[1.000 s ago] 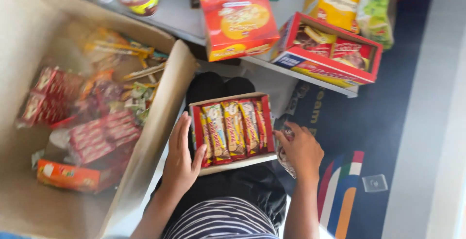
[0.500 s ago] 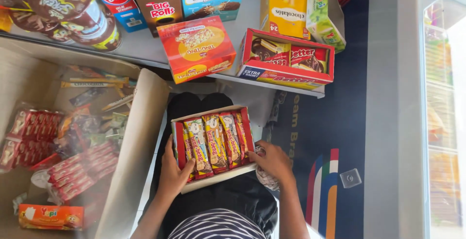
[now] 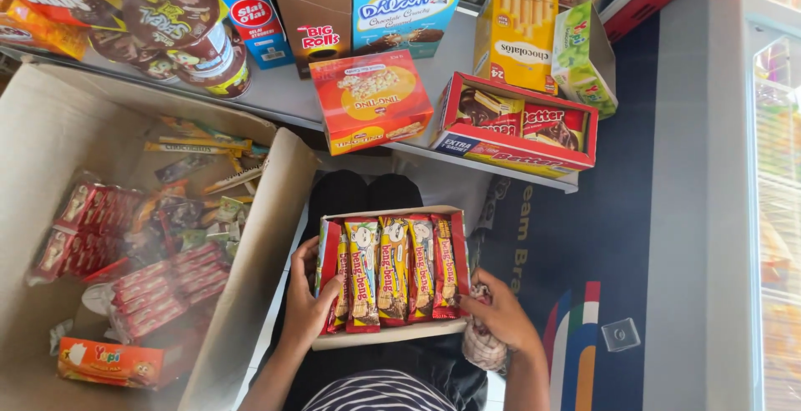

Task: The person sorts and organizes various snacks and candies from a large box into smaller containers.

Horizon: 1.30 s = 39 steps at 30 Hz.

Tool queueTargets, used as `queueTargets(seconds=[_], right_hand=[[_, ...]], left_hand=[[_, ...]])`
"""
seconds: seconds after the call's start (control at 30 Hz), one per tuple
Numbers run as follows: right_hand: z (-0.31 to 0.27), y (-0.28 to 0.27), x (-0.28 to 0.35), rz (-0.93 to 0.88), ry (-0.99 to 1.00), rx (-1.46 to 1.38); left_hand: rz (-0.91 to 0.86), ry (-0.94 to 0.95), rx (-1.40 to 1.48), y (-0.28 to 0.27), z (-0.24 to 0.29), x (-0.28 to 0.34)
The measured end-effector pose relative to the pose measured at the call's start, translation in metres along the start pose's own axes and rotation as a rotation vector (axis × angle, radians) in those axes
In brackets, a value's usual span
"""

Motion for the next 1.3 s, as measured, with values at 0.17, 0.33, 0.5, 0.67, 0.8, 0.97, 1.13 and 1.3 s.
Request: queueTargets(seconds=[0.17,0.33,0.5,0.67,0.8,0.97,1.13,1.3], right_hand=[[0.007,0.003,0.000,-0.095,0.068,-0.420],[-0.013,0.000,0.012,-0.093,0.158,-0.555],[-0.044,-0.016,0.021,0.008,0.142,-0.512],[-0.101,-0.012,0.033,-0.037,0.070,-0.489],[-0.130,0.006,0.033,-0.147,0.008,-0.497],[-0.168,0.034,0.031,-0.223,-0.048,-0.469],[-0.189,0.054,0.022,-0.286,-0.104,-0.437],[-0.213,0.074,0.016,-0.428,-0.075,-0.530]], left_hand=[[-0.013,-0.024,0.066,-0.003,0.025,-0.004],[0.001,-0.303,0.323,-0.019,0.015,-0.003],[-0.289,-0.518,0.354,-0.027,0.044,0.008],[-0.291,-0.394,0.325,-0.041,0.076,0.021],[-0.078,-0.281,0.348,-0.066,0.094,0.023],[0.096,-0.059,0.017,-0.105,0.093,0.024],[0.151,-0.333,0.378,-0.131,0.097,0.024],[0.173,-0.241,0.511,-0.162,0.108,0.018]])
Point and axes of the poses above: each hand's wrist, its own x-axis away from the middle knuckle, its own y-axis out of the palm, z = x × y, the point moved 2 cm from there along -x, towards the middle knuckle, and after that the axes turned 13 degrees about z, right-handed, at the moved point
